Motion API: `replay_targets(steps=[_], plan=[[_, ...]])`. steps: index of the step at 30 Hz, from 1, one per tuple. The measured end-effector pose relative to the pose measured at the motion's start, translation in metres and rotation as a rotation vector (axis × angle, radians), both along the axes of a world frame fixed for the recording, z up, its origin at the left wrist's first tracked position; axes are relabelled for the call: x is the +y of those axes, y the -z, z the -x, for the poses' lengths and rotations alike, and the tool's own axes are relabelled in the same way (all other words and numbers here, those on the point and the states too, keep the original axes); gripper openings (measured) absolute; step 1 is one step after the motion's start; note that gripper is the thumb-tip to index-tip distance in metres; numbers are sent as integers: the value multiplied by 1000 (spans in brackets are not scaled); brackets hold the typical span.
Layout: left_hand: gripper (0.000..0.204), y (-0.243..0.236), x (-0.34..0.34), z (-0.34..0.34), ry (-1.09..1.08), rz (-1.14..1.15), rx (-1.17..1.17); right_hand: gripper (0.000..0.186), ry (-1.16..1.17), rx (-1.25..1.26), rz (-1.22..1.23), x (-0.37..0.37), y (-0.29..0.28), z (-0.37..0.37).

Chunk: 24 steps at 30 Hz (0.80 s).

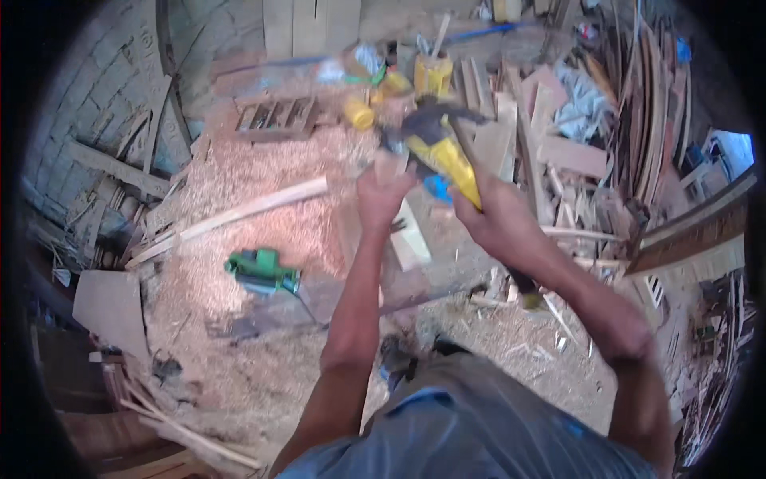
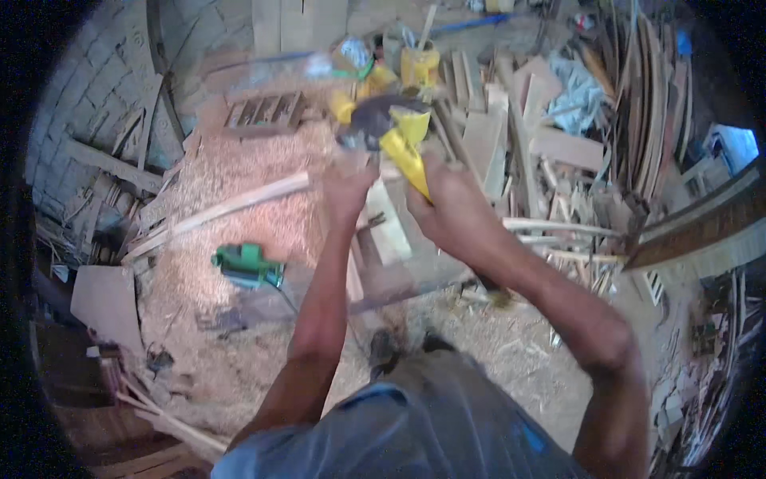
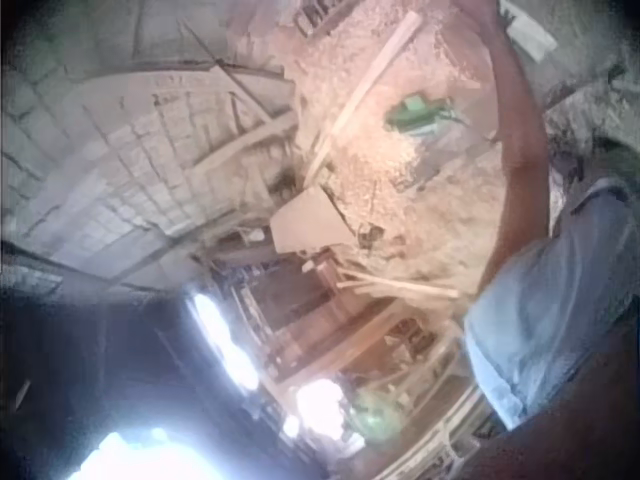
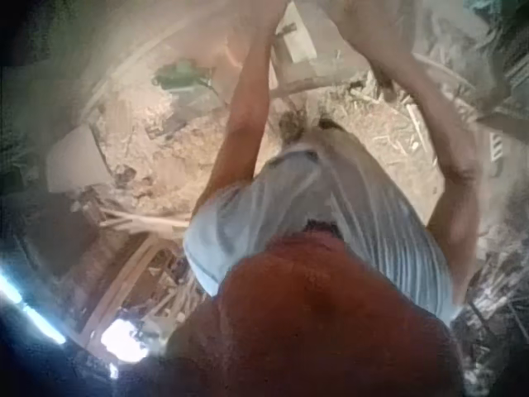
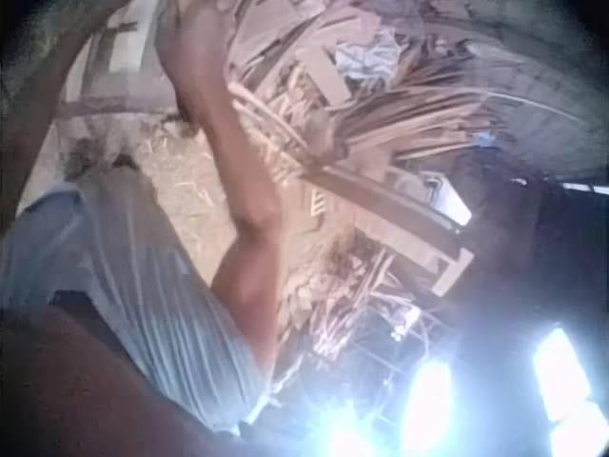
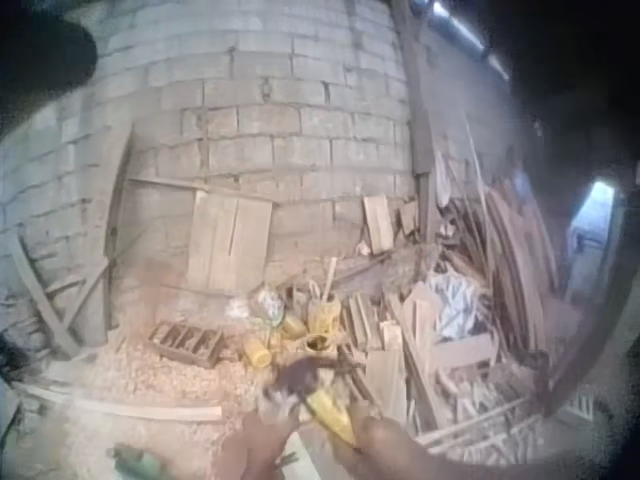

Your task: The person planes a wooden piece using an electric planer, then fits a hammer head onto a wooden handle and strikes it with a hammer.

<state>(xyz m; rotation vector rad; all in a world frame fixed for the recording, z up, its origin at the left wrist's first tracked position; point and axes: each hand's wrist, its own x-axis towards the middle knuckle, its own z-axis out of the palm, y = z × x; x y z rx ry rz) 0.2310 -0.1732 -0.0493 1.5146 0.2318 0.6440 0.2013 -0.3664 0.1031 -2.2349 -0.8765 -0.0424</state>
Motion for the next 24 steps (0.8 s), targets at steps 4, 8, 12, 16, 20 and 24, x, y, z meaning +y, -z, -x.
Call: replay_targets(steps=[4,8,12,16,20,24], plan=[[33,-7,3,8,-67,-151,24,29,23,-22,-60,-15,-21,6],[22,2,4,-3,-30,-78,-129,31,41,-130,-196,-9,-27,-5],[25,2,6,-5,-10,-70,-55,30,-31,-31,94,-21,-4,-15],[27,4,17,3,-65,-96,-22,34,107,141,-359,-39,-50,22],[30,-7,1,3,11,-30,-37,15,-74,-576,-98,-191,-182,-19],[36,11,11,4,-29,-103,7,16,130,-650,-198,-147,-182,-7]])
